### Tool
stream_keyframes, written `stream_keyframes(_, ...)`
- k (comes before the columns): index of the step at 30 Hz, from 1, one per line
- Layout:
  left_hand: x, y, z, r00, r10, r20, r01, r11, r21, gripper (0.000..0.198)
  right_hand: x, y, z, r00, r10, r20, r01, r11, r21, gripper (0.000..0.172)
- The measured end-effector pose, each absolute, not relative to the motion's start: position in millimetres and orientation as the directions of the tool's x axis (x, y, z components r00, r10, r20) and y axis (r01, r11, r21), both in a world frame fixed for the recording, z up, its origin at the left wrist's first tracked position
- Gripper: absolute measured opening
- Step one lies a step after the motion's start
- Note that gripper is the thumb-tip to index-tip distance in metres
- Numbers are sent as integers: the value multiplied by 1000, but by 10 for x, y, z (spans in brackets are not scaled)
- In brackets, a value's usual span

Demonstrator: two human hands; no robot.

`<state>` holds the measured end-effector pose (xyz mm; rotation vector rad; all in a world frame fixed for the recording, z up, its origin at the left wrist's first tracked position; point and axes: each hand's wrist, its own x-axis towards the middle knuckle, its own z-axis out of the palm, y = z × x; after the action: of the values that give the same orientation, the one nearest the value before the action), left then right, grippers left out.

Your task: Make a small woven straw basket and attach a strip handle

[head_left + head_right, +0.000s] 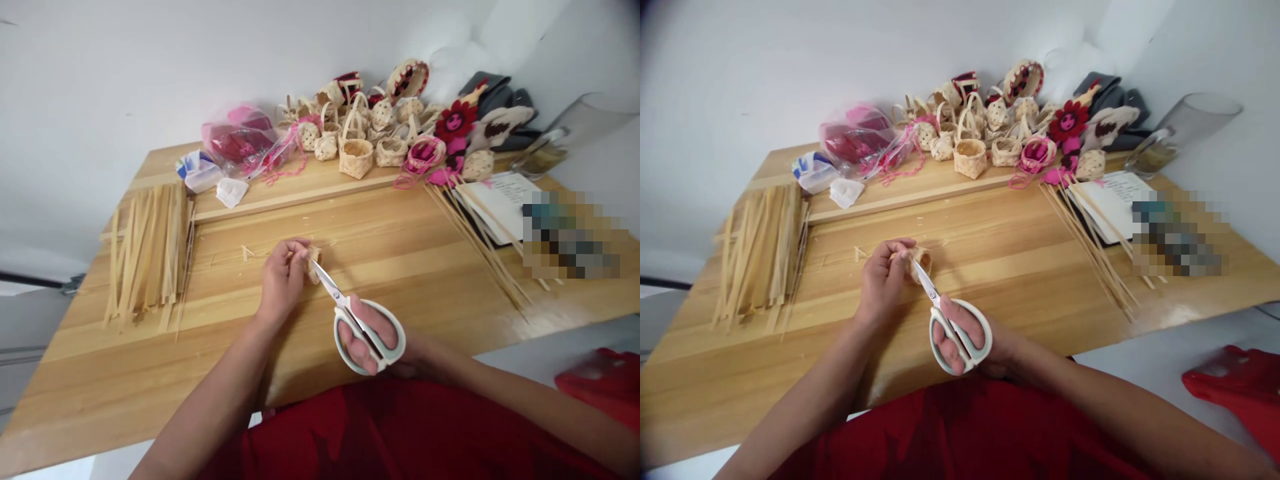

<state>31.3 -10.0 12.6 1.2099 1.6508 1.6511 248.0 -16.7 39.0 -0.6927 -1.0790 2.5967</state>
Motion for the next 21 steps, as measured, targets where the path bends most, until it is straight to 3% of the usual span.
stream_keyframes(6,295,-60,142,-542,824,164,45,-167,985,51,2638,-148,554,-748,489,-448,61,-621,-781,54)
stream_keyframes(9,271,-67,159,-483,865,136,-37,-175,984,46,2681,-79,510,-698,485,-527,160,-612,-774,53)
stream_keyframes(13,218,-108,202,-212,970,120,53,-111,992,53,2762,80,444,-611,532,-586,304,-526,-794,57)
stream_keyframes(16,167,-124,217,0,989,146,222,-142,965,72,2865,250,466,-528,668,-524,531,-223,-818,55)
stream_keyframes(17,154,-121,217,39,988,148,242,-153,958,78,2901,311,482,-509,729,-458,633,-43,-773,53)
stream_keyframes(19,138,-107,210,72,993,99,192,-111,975,83,2964,431,514,-477,816,-326,807,260,-530,47)
stream_keyframes(21,135,-86,201,16,999,32,40,-33,999,82,3014,536,535,-425,860,-282,897,359,-257,44)
